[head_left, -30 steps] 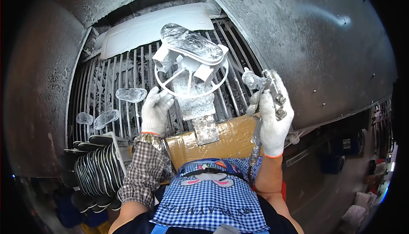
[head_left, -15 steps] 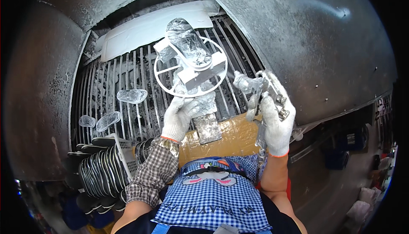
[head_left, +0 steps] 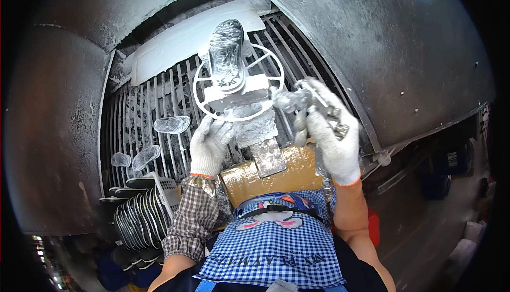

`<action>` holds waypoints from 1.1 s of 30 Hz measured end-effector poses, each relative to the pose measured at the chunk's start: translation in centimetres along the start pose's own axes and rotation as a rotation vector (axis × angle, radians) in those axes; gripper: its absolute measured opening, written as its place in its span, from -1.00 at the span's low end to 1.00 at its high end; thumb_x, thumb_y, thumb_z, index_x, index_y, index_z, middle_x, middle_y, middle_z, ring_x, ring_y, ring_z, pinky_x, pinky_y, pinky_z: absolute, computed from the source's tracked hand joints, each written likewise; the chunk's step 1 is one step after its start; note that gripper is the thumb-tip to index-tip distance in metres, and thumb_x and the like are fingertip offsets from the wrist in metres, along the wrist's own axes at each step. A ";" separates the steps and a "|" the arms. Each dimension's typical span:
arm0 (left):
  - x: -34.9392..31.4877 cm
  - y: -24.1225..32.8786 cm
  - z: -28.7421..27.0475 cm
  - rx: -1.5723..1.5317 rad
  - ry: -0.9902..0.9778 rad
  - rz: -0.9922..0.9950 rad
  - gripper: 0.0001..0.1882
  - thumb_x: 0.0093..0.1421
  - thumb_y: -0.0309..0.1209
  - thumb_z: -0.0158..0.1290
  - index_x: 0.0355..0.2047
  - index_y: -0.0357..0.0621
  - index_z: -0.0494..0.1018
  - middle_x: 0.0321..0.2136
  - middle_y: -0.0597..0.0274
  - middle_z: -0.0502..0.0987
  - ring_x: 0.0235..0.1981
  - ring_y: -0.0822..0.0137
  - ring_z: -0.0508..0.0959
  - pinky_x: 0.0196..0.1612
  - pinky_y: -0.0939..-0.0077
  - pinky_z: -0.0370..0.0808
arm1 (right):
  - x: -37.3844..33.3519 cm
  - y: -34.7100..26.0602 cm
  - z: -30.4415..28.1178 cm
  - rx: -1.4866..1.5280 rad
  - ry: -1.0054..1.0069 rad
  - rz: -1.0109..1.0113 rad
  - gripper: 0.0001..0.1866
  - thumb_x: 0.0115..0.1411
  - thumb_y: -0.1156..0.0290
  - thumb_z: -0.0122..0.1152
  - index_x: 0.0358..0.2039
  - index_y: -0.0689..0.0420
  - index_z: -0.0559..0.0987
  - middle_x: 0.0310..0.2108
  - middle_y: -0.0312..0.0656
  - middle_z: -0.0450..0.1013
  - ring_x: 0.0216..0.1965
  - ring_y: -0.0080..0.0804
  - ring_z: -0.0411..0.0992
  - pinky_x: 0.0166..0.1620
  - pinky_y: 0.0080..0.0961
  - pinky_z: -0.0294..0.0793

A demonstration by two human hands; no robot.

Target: The person spray paints a white slipper using a spray gun. They repeatedly pick up the slipper from a metal rack, rotate it to coat different sides, and place it back on the rack. The slipper is handled one at a time throughout the process.

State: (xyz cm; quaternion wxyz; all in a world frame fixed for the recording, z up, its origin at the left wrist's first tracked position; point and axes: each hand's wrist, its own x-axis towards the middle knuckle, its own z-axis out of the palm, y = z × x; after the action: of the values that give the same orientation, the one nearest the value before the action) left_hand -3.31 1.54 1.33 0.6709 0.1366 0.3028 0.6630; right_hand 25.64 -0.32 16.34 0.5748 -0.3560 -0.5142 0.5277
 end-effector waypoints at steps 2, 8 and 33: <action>0.2 0.6 -0.5 0.027 0.015 0.005 -0.45 0.45 -0.25 -0.04 0.32 -0.35 0.31 0.22 -0.28 0.50 0.12 -0.17 0.61 0.17 -0.02 0.63 | -0.1 0.4 0.2 0.028 -0.050 0.041 -0.40 0.41 0.50 0.29 0.40 0.33 0.39 -0.20 -0.26 0.58 -0.37 -0.70 0.49 -0.30 -0.67 0.55; 0.8 2.6 -1.0 0.030 0.059 0.045 -0.50 0.43 -0.16 0.04 0.19 -0.30 0.38 0.22 -0.30 0.49 0.18 -0.24 0.57 0.19 -0.18 0.60 | 1.8 1.7 1.0 0.032 -0.018 0.001 -0.40 0.43 0.46 0.27 0.42 0.34 0.37 -0.28 -0.28 0.59 -0.39 -0.71 0.46 -0.30 -0.67 0.52; 3.7 4.8 -2.8 -0.005 0.011 0.158 -0.59 0.42 -0.17 0.08 0.06 -0.27 0.40 0.21 -0.36 0.47 0.23 -0.19 0.53 0.23 -0.10 0.54 | 2.8 1.4 2.8 -0.005 -0.074 -0.022 -0.44 0.45 0.47 0.22 0.41 0.31 0.38 -0.29 -0.23 0.60 -0.41 -0.66 0.52 -0.32 -0.67 0.53</action>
State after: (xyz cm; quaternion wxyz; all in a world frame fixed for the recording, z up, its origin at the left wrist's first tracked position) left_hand -9.07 4.92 1.09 0.6153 0.1547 0.2931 0.7152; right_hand 22.39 2.26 16.24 0.5602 -0.3318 -0.5405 0.5329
